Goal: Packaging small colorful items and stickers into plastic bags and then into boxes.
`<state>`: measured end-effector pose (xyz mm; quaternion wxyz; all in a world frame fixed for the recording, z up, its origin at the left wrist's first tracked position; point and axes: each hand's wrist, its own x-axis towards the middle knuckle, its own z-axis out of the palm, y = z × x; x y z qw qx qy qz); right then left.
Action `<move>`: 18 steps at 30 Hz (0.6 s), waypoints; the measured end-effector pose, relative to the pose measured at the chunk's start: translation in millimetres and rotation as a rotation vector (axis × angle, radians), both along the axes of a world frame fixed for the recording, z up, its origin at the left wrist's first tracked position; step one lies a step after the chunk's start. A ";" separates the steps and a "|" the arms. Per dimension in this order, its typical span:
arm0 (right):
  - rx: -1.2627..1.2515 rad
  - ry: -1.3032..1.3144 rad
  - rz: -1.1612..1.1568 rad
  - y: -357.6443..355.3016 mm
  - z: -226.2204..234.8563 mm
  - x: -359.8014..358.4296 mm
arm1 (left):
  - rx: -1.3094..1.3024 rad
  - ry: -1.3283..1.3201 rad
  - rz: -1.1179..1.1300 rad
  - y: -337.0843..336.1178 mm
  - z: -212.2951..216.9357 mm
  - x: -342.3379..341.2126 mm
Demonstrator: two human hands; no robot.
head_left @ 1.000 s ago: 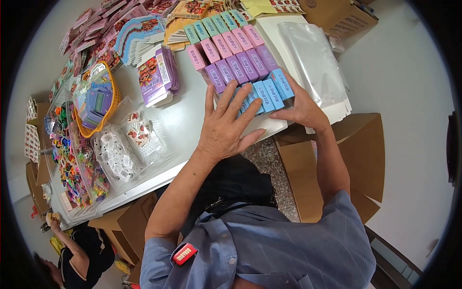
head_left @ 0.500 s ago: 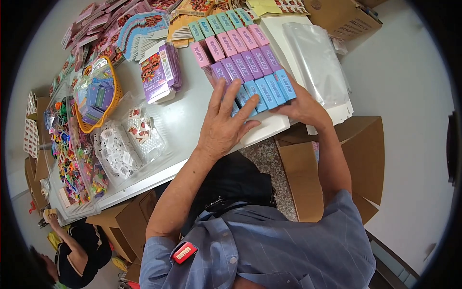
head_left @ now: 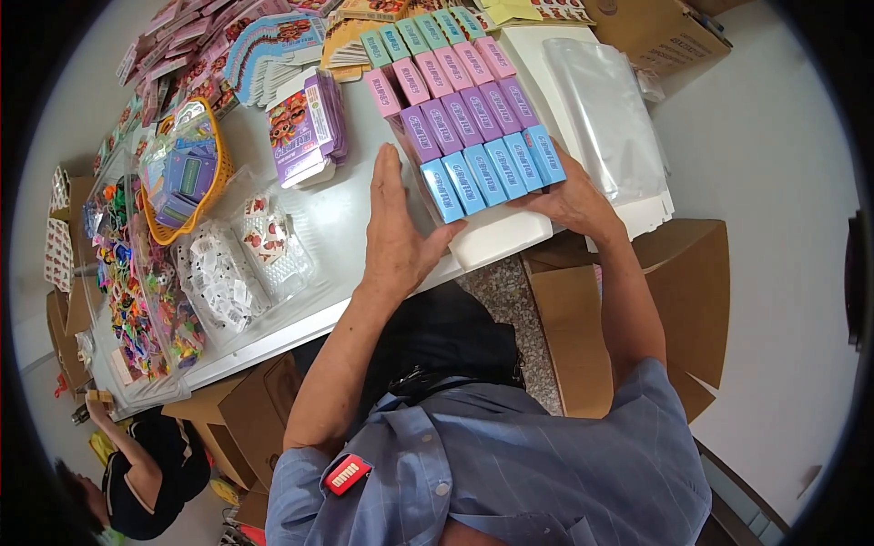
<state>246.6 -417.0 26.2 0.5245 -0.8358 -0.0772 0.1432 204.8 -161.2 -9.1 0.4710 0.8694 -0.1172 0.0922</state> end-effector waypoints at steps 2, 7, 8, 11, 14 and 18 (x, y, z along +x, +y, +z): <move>0.063 0.049 -0.021 3.2 -5.0 0.1 | -0.069 0.114 0.027 -5.1 2.8 -2.4; -0.031 -0.139 0.030 -0.3 -24.6 0.5 | -0.151 0.224 0.058 -15.0 11.5 -1.2; 0.024 -0.085 0.002 1.6 -22.2 -1.2 | -0.172 0.212 0.087 -16.3 7.0 -3.9; -0.077 -0.102 0.042 -4.0 -1.5 -5.8 | -0.209 0.191 0.144 -19.5 2.4 -9.8; -0.039 -0.070 0.085 -4.0 7.3 -12.6 | -0.200 0.263 0.138 -19.3 1.4 -11.3; -0.041 -0.148 0.128 -18.6 43.2 -6.6 | -0.251 0.224 0.103 -14.3 -10.4 -16.8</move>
